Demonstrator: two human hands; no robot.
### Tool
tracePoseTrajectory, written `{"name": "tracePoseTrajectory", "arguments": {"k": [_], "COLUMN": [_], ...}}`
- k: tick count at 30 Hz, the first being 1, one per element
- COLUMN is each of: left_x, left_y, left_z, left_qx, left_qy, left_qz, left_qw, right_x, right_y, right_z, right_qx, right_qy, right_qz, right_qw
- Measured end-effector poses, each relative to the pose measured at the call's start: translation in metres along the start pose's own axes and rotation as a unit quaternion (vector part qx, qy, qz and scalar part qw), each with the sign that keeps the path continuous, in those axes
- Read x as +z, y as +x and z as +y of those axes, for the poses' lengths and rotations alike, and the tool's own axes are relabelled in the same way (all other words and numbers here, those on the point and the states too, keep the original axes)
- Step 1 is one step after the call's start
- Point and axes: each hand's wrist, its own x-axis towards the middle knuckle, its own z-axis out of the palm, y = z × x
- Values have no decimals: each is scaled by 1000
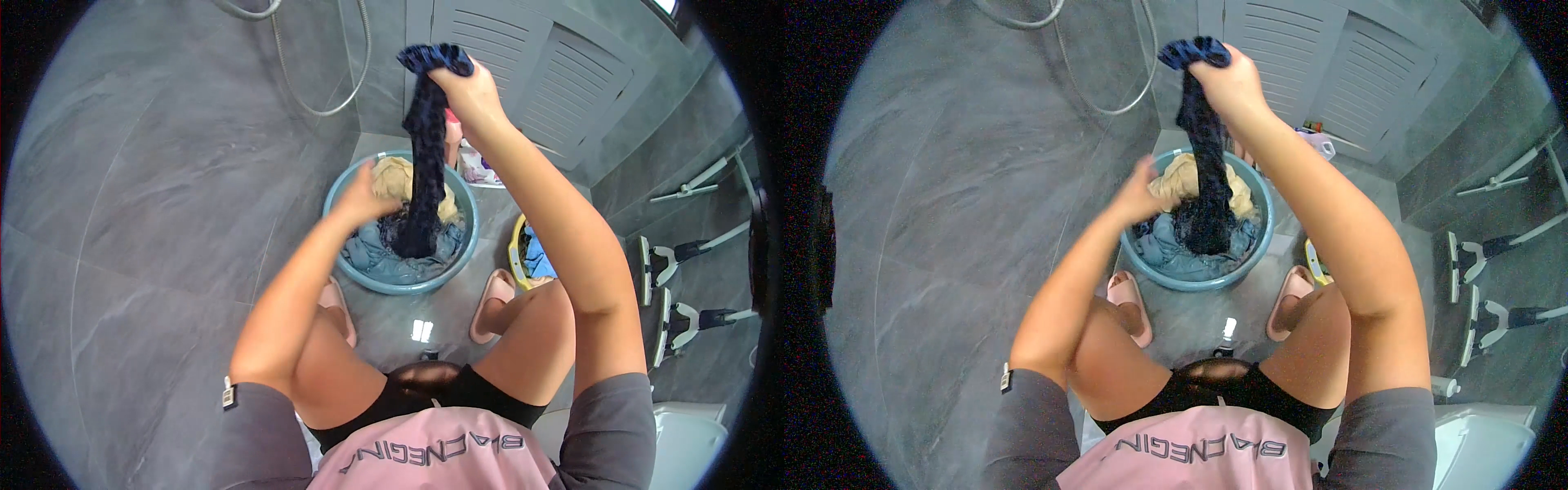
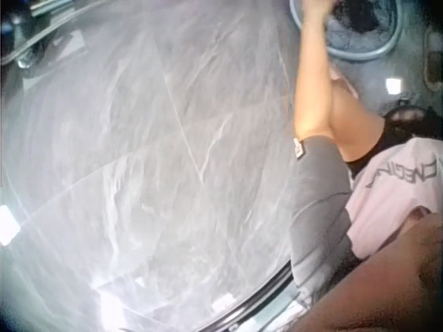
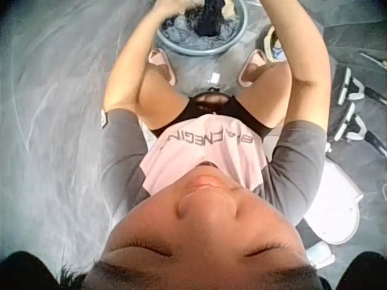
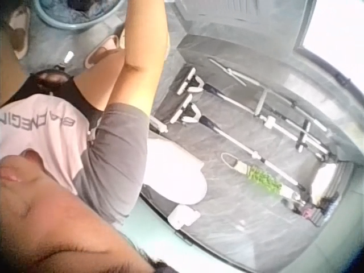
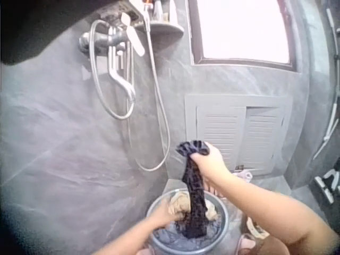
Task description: Washing and wringing out several items of clothing by hand in a basin of water.
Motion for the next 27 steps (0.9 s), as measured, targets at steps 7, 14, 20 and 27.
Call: {"name": "tracePoseTrajectory", "arguments": {"k": [7, 14, 20, 27], "left_x": [89, 52, 21, 27], "left_y": [31, 62, 68, 59], "left_z": [-51, -53, -17, 65], "left_qx": [5, -102, -125, 36], "left_qy": [-39, -225, -200, 25], "left_qz": [157, 190, 178, 150], "left_qw": [987, 950, 955, 988], "right_x": [66, -14, -174, -133], "right_y": [-12, 42, 19, -53], "right_z": [-148, -155, 19, 205], "right_qx": [-38, -143, 52, 330], "right_qy": [257, 157, -249, -359], "right_qz": [-37, 98, 185, -4], "right_qw": [965, 972, 949, 873]}}
